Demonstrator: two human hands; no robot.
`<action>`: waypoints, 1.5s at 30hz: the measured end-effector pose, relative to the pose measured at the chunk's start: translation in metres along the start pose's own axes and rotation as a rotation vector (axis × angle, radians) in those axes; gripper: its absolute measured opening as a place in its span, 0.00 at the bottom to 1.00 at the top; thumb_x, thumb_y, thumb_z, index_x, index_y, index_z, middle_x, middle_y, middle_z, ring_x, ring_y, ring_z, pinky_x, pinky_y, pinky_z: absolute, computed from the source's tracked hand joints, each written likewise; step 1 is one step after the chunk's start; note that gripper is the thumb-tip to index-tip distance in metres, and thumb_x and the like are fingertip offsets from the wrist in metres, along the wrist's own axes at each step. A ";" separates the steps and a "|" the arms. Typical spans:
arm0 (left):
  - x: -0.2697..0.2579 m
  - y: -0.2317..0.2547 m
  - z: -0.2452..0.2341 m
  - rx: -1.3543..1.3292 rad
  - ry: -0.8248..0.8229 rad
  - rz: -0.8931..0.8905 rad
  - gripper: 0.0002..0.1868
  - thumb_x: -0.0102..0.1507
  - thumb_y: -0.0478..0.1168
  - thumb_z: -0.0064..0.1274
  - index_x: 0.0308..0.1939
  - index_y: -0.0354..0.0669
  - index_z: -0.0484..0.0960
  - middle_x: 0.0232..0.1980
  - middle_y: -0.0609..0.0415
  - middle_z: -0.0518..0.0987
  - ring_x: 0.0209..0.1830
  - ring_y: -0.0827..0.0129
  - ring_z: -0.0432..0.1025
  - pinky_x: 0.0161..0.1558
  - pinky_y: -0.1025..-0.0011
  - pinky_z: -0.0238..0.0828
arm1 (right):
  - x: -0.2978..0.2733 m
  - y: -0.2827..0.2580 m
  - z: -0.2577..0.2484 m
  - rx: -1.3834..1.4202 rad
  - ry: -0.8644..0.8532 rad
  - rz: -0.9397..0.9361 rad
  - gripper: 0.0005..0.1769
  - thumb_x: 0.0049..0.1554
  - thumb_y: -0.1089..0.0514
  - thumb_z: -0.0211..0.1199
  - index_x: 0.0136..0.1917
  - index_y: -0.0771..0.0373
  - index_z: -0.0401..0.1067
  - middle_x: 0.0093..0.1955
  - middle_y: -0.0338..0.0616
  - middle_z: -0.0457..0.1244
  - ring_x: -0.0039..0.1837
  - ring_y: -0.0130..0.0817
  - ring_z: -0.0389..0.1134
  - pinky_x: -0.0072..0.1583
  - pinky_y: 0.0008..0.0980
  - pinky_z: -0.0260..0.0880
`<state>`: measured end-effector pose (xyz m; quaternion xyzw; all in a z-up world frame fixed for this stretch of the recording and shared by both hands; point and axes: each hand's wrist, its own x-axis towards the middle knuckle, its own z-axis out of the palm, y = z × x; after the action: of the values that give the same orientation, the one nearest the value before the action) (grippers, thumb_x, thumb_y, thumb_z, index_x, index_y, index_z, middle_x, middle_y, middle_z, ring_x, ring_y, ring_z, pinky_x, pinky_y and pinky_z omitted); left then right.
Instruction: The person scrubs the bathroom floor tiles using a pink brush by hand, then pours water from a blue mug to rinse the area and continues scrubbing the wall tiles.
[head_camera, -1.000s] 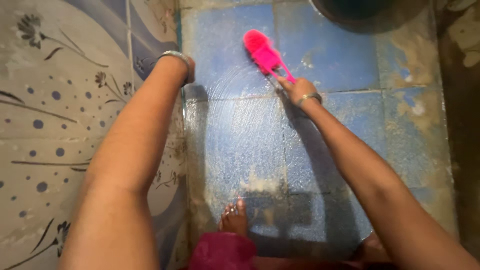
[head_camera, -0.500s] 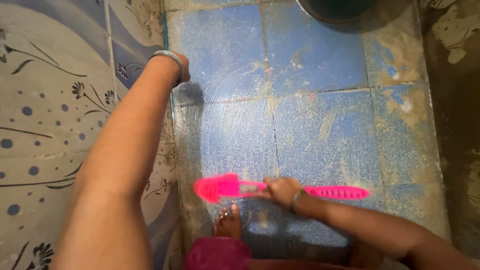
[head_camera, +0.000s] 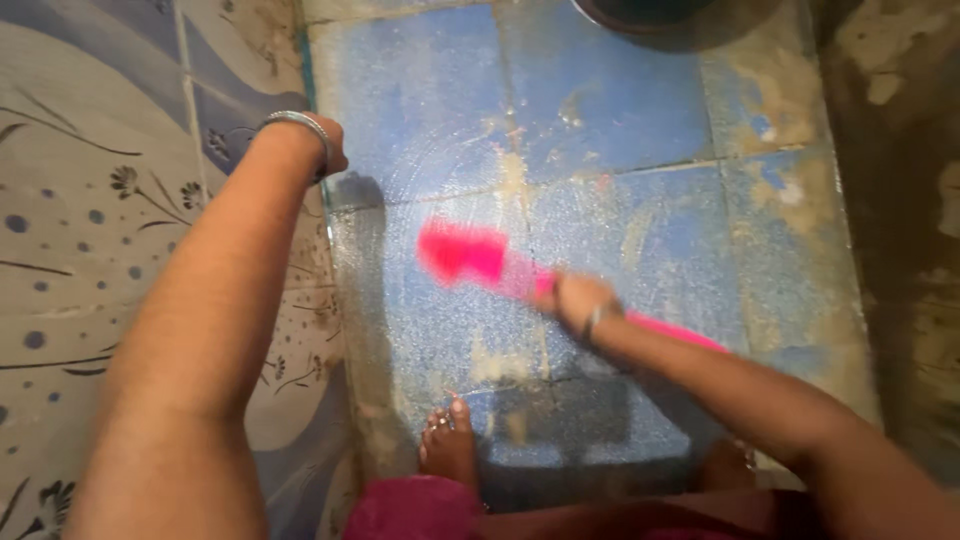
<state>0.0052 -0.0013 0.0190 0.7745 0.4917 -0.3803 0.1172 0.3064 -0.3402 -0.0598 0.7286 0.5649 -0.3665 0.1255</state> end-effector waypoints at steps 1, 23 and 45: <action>0.002 0.003 0.002 0.020 0.023 0.016 0.20 0.63 0.46 0.54 0.52 0.37 0.87 0.57 0.38 0.82 0.56 0.46 0.79 0.56 0.53 0.75 | -0.024 0.009 0.023 0.058 -0.088 -0.131 0.32 0.60 0.32 0.52 0.64 0.58 0.67 0.52 0.54 0.68 0.50 0.47 0.71 0.52 0.49 0.73; -0.026 0.031 0.000 0.057 -0.058 -0.005 0.21 0.62 0.47 0.53 0.55 0.40 0.86 0.59 0.38 0.83 0.58 0.47 0.79 0.59 0.55 0.74 | -0.093 0.093 0.014 -0.336 -0.359 -0.078 0.26 0.64 0.37 0.49 0.69 0.50 0.66 0.47 0.45 0.68 0.46 0.36 0.70 0.47 0.39 0.75; -0.003 0.064 -0.008 0.084 -0.050 0.061 0.19 0.64 0.49 0.52 0.47 0.40 0.89 0.51 0.40 0.87 0.53 0.50 0.81 0.57 0.57 0.76 | 0.083 0.056 0.019 0.325 0.254 0.037 0.27 0.56 0.29 0.57 0.53 0.48 0.80 0.54 0.48 0.71 0.54 0.50 0.72 0.54 0.51 0.71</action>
<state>0.0630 -0.0298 0.0144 0.7835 0.4485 -0.4161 0.1086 0.3579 -0.3096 -0.1418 0.7898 0.4963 -0.3556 -0.0591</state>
